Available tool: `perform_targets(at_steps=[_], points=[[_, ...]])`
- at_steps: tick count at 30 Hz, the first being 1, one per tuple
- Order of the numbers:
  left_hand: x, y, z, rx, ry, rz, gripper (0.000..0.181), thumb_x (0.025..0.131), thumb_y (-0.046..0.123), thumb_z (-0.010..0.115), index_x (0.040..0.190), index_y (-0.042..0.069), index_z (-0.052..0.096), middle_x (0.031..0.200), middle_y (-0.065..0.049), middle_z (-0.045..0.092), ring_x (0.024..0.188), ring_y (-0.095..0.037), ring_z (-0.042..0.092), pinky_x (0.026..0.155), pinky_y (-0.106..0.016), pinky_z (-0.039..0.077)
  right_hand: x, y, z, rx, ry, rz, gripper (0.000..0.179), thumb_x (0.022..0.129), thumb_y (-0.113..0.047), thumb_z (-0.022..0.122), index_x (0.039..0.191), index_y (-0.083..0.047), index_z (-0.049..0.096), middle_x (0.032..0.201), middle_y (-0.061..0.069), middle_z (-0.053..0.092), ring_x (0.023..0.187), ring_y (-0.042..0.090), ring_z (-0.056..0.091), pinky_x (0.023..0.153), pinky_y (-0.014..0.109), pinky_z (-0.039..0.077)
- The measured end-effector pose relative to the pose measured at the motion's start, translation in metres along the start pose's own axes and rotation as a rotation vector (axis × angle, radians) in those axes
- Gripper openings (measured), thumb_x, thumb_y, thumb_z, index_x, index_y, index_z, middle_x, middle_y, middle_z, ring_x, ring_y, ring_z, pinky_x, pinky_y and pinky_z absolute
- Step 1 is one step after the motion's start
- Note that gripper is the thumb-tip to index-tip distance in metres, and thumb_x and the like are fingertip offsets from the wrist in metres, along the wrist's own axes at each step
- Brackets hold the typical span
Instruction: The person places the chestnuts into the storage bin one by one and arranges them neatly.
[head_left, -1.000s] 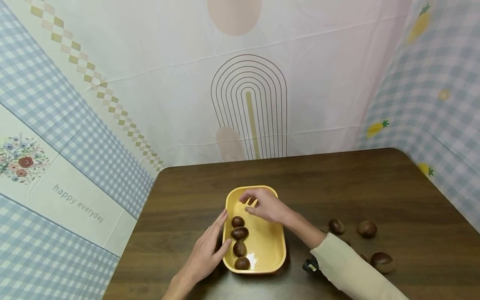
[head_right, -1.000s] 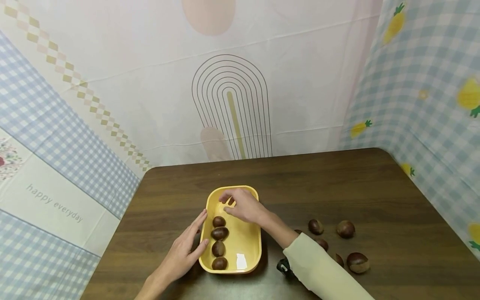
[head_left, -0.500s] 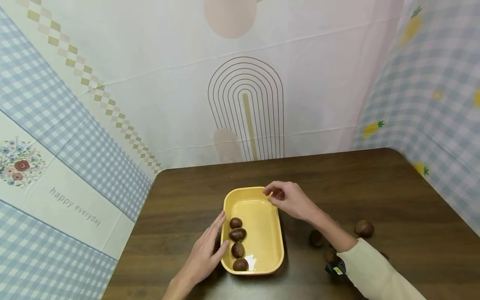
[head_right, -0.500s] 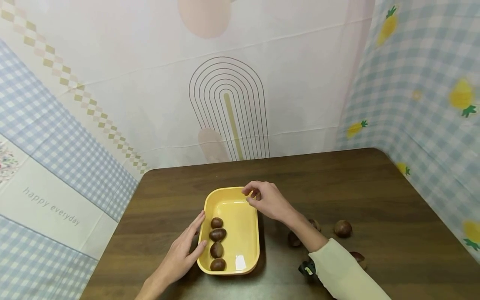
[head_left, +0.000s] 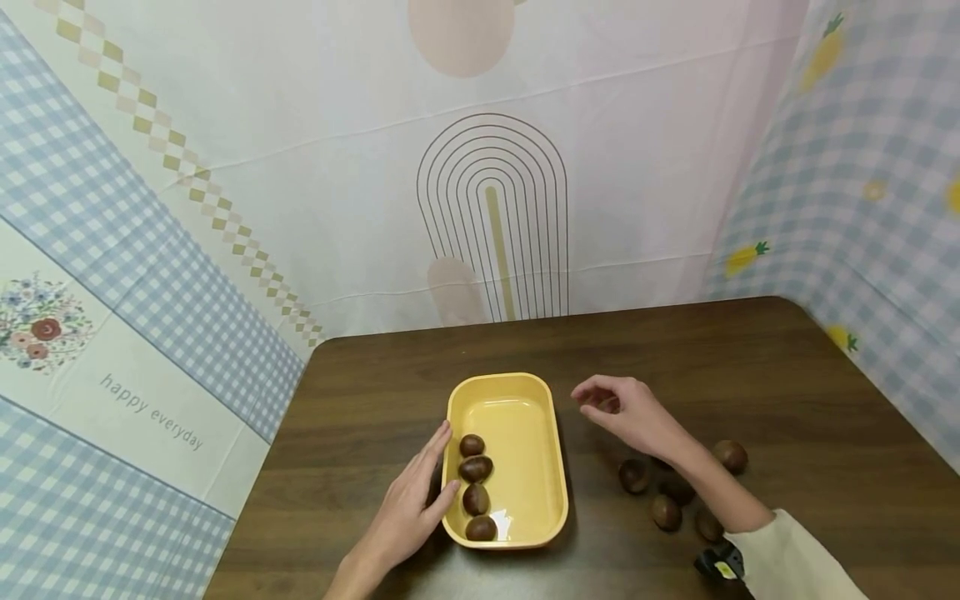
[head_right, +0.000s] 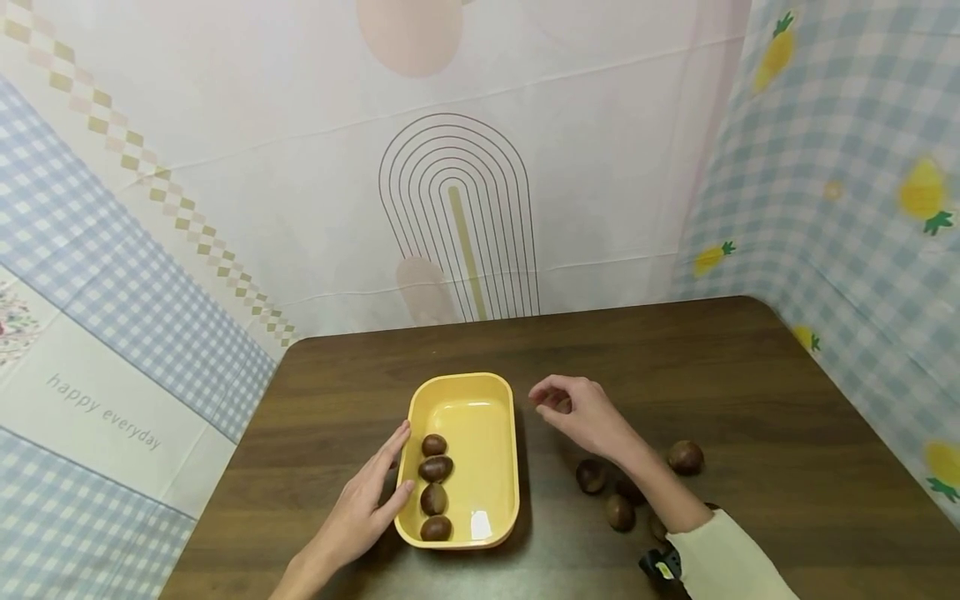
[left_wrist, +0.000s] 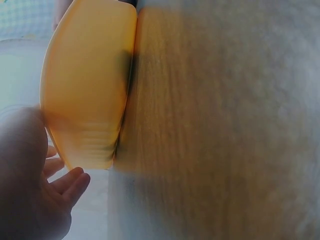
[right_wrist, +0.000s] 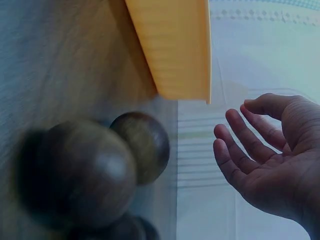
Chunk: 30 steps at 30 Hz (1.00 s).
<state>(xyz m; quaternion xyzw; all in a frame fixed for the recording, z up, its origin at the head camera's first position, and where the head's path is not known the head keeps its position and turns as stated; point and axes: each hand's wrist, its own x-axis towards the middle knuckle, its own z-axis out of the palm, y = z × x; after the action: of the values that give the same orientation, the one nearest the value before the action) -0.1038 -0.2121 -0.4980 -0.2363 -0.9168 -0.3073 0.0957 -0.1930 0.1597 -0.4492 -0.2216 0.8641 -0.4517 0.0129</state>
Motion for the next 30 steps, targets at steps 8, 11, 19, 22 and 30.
perform_targets(at_steps=[8, 11, 19, 22, 30], points=[[0.0, 0.0, 0.001, 0.0, 0.001, 0.005, 0.073, 0.104, 0.018, 0.07, 0.166, 0.006, 0.034, 0.173, -0.006, 0.032, 0.154, -0.025, 0.038, 0.115, -0.057, 0.043, -0.026, 0.015, -0.008, 0.026, -0.093, 0.044, 0.017, 0.101, -0.008, 0.072, 0.117, -0.004, 0.074, 0.104, 0.006, 0.074, 0.092, 0.016, 0.067, 0.076, 0.03, 0.058], [0.0, 0.0, 0.001, -0.003, 0.005, 0.011, 0.073, 0.103, 0.018, 0.07, 0.166, 0.005, 0.034, 0.172, -0.008, 0.033, 0.154, -0.025, 0.038, 0.115, -0.057, 0.043, -0.034, 0.02, -0.009, 0.041, -0.133, 0.061, 0.018, 0.101, -0.008, 0.072, 0.118, -0.004, 0.073, 0.105, 0.007, 0.074, 0.09, 0.015, 0.067, 0.074, 0.029, 0.058], [0.0, 0.0, 0.002, 0.002, 0.02, 0.016, 0.073, 0.103, 0.017, 0.07, 0.166, 0.005, 0.034, 0.172, -0.009, 0.034, 0.154, -0.025, 0.038, 0.115, -0.057, 0.042, -0.049, 0.03, -0.009, 0.031, -0.166, 0.054, 0.019, 0.1, -0.009, 0.075, 0.117, -0.004, 0.074, 0.1, 0.001, 0.073, 0.085, 0.011, 0.065, 0.07, 0.028, 0.056], [0.0, 0.001, 0.002, 0.0, 0.023, 0.011, 0.073, 0.103, 0.016, 0.07, 0.165, 0.005, 0.034, 0.172, -0.008, 0.034, 0.153, -0.025, 0.038, 0.115, -0.056, 0.043, -0.054, 0.033, -0.009, -0.002, -0.166, 0.045, 0.02, 0.098, -0.01, 0.077, 0.117, -0.006, 0.074, 0.099, -0.002, 0.072, 0.085, 0.009, 0.064, 0.07, 0.027, 0.055], [0.001, 0.004, 0.002, -0.012, 0.026, -0.003, 0.073, 0.103, 0.016, 0.071, 0.166, 0.005, 0.035, 0.171, -0.008, 0.034, 0.154, -0.025, 0.038, 0.116, -0.057, 0.042, -0.061, 0.034, -0.007, -0.051, -0.167, 0.007, 0.024, 0.094, -0.011, 0.081, 0.117, -0.008, 0.075, 0.105, -0.002, 0.074, 0.09, 0.009, 0.066, 0.075, 0.029, 0.057]])
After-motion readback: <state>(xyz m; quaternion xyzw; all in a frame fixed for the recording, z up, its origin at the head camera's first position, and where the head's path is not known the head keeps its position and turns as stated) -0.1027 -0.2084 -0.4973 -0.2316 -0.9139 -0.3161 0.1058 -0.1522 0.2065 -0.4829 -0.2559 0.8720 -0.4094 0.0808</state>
